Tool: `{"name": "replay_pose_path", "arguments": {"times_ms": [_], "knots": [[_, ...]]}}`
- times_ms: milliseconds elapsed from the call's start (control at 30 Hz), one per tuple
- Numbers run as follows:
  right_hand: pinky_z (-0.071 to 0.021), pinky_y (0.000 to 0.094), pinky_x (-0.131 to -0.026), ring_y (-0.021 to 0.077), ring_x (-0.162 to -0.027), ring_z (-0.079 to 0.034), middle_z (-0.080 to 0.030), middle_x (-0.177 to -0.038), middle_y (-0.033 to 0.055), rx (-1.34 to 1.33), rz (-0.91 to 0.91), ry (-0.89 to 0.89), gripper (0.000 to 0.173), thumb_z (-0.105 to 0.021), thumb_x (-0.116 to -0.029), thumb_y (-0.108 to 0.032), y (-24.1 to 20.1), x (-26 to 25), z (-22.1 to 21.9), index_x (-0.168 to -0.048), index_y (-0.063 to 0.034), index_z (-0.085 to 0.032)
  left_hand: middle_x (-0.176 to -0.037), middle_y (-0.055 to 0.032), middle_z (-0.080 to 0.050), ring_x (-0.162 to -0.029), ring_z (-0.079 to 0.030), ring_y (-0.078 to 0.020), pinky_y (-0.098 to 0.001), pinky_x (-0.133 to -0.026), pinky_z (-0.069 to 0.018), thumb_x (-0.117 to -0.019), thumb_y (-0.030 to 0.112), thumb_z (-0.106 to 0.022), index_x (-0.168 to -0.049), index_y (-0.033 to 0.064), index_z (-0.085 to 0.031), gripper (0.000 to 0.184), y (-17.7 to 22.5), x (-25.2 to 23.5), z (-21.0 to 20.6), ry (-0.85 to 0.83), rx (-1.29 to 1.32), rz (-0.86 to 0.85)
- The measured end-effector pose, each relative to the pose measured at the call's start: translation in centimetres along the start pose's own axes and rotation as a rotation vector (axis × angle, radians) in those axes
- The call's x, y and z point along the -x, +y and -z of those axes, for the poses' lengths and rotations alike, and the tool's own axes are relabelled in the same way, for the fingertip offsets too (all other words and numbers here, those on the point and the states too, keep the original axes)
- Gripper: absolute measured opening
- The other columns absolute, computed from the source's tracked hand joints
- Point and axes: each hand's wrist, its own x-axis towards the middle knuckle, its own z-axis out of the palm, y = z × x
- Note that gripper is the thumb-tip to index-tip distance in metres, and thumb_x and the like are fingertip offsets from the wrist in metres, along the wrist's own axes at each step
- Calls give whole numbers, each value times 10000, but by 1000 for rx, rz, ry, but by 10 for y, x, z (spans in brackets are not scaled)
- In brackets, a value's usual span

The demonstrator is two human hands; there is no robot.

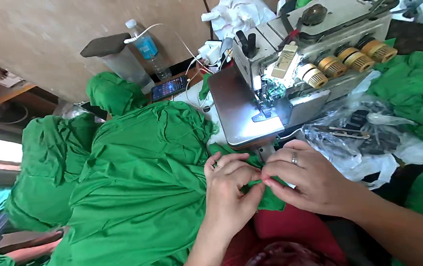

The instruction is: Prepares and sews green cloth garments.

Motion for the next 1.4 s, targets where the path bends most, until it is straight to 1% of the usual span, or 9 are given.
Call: {"name": "replay_pose_path", "arguments": {"times_ms": [433,633,767,933,1000,1100,1233,1300,1400], "knots": [[-441,289,-835,118,-820,-598,-631,-853,30,-148,-67,-21,195,-432,-1056,-210,6,6,7,-998,-117,-592,-915,70,-768,-1141,-663,-127,-484,-1117,-329,-901,262,-673,-811,204,-764,140,3,-12,-3,-21,-83,-47],[-465,117,-827,-33,-885,-562,-569,-916,-18,-459,-198,204,271,-429,-1107,-319,-1,13,23,-1013,-105,-566,-962,30,-770,-967,-675,-93,-346,-892,-459,-936,280,-698,-867,164,-784,161,-4,-10,-3,67,-154,-45],[-490,384,-981,122,-1135,-618,-672,-1139,35,-303,-302,94,409,-574,-1010,-519,4,28,0,-1143,-132,-578,-976,8,-744,-972,-666,-50,-207,-873,-517,-941,242,-732,-887,123,-746,131,10,-12,-1,110,25,-124],[-448,285,-1002,58,-978,-644,-691,-964,18,-292,-266,115,189,-518,-1066,-277,8,33,-17,-1036,-111,-602,-1206,57,-685,-1115,-645,-46,-254,-944,-552,-1021,537,-530,-1134,187,-725,416,-19,-38,19,-161,455,5],[-440,286,-1021,63,-985,-642,-688,-967,24,-289,-232,128,178,-504,-1073,-258,8,32,-17,-1043,-109,-598,-1132,63,-729,-1036,-705,-82,-300,-919,-592,-1081,431,-451,-1144,201,-693,339,-34,-53,23,-215,578,119],[-435,283,-1015,75,-991,-635,-685,-970,19,-255,-200,128,168,-498,-1074,-251,9,29,-15,-1045,-119,-598,-1228,-66,-711,-1120,-681,-109,-304,-983,-556,-1013,43,-468,-1287,-4,-631,322,-36,-68,16,-604,541,145],[-434,308,-1025,98,-997,-639,-683,-962,23,-232,-185,126,163,-497,-1076,-245,11,29,-11,-1033,-122,-596,-1182,-29,-673,-1092,-606,4,-228,-983,-499,-930,12,-504,-1220,-19,-651,327,-31,-65,3,-967,627,151],[-448,296,-1054,97,-1098,-631,-692,-1051,27,-273,-196,140,164,-503,-1072,-258,10,28,-8,-1026,-125,-587,-1066,18,-684,-998,-619,28,-205,-917,-518,-979,50,-488,-1121,4,-669,235,-36,-55,3,-853,670,164],[-493,270,-1051,91,-1187,-630,-697,-1159,60,-419,-201,154,181,-539,-1064,-265,4,21,0,-1016,-94,-571,-934,141,-666,-853,-626,57,-172,-766,-535,-1077,312,-464,-1089,185,-636,214,-40,-43,13,-355,582,193]]}}
